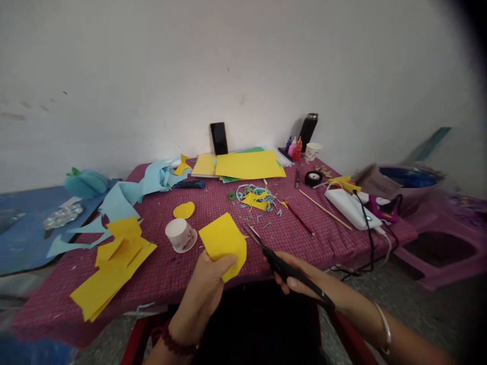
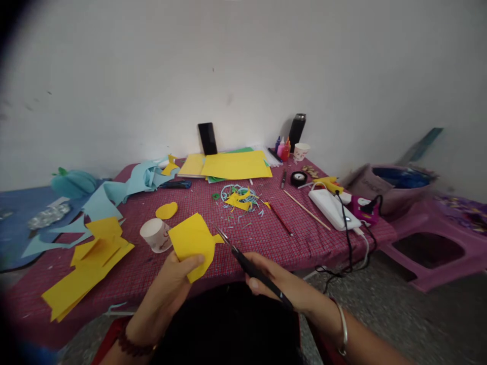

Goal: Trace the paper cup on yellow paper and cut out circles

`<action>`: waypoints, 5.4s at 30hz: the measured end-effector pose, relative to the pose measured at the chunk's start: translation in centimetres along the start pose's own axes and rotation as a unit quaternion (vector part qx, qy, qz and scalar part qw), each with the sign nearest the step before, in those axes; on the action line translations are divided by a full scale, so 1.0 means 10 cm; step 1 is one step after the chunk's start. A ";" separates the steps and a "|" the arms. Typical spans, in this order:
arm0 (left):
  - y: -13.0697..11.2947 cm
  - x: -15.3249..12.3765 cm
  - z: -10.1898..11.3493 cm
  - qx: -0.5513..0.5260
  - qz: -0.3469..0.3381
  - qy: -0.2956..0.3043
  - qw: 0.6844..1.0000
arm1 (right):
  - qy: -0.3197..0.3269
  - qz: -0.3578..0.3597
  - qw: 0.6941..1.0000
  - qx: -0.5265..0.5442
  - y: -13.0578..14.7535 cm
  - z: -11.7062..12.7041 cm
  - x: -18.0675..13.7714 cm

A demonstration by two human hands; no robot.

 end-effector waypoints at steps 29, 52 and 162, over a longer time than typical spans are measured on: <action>0.11 -0.02 0.00 0.012 0.045 0.000 0.999 | -0.049 0.003 0.997 0.058 -0.07 -0.17 0.05; 0.06 -0.03 0.12 0.159 0.112 0.102 0.976 | 0.036 -0.027 0.999 0.015 0.04 -0.12 0.03; -0.10 0.27 0.21 0.184 0.169 0.201 0.947 | -0.125 0.008 0.896 -0.426 -0.03 0.65 0.30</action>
Point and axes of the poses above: each hand's wrist, its own x-axis towards the middle knuckle, its own z-axis out of the back of the hand, y = z × x, the point moved 1 cm from there along x, towards the middle knuckle, and after that the axes turned 6 degrees about x, right-handed, at the moved point
